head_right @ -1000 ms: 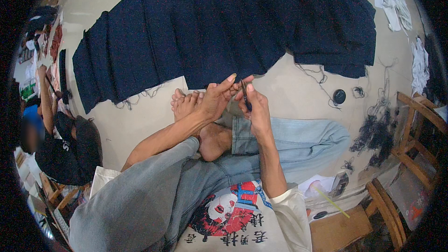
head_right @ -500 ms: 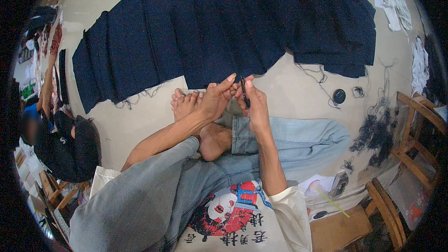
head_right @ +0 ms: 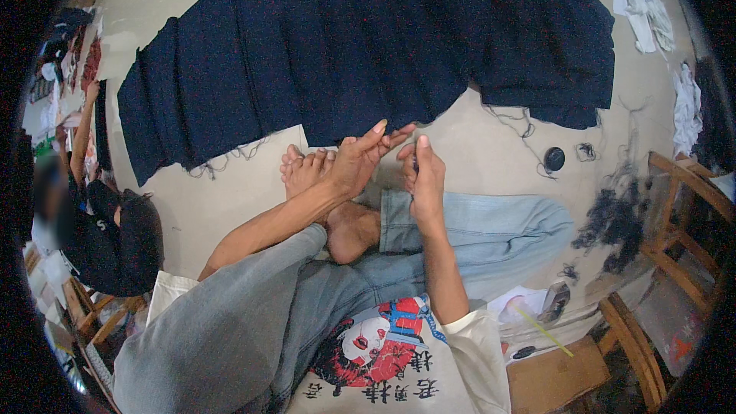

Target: The person sits on the floor and uses small scissors to cut threads and trim the edges of a large piece of dark blue fabric. They repeatedly pull threads and snip them, occasionally adjusting the fabric's position.

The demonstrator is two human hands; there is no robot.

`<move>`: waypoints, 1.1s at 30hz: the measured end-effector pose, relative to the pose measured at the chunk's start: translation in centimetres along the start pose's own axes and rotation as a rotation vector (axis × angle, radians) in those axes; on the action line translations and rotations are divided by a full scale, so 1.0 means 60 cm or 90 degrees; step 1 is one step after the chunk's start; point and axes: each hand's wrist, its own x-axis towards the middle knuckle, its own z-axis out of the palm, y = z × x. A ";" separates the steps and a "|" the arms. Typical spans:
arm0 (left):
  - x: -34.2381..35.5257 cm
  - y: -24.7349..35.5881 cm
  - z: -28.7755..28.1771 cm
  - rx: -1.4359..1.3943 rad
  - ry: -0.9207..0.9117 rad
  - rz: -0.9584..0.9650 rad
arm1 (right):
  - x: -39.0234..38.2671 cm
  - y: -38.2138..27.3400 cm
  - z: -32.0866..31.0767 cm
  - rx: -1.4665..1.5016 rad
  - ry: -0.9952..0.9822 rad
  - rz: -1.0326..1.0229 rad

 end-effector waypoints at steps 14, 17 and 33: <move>0.007 0.013 -0.003 -0.195 0.137 0.051 | 0.063 -0.035 0.061 0.141 0.180 -0.079; 0.011 0.020 -0.007 -0.023 0.229 0.014 | 0.076 -0.052 0.039 0.119 0.188 -0.082; -0.071 0.117 0.052 1.007 0.167 -0.193 | 0.043 0.023 0.069 -0.091 0.144 -0.176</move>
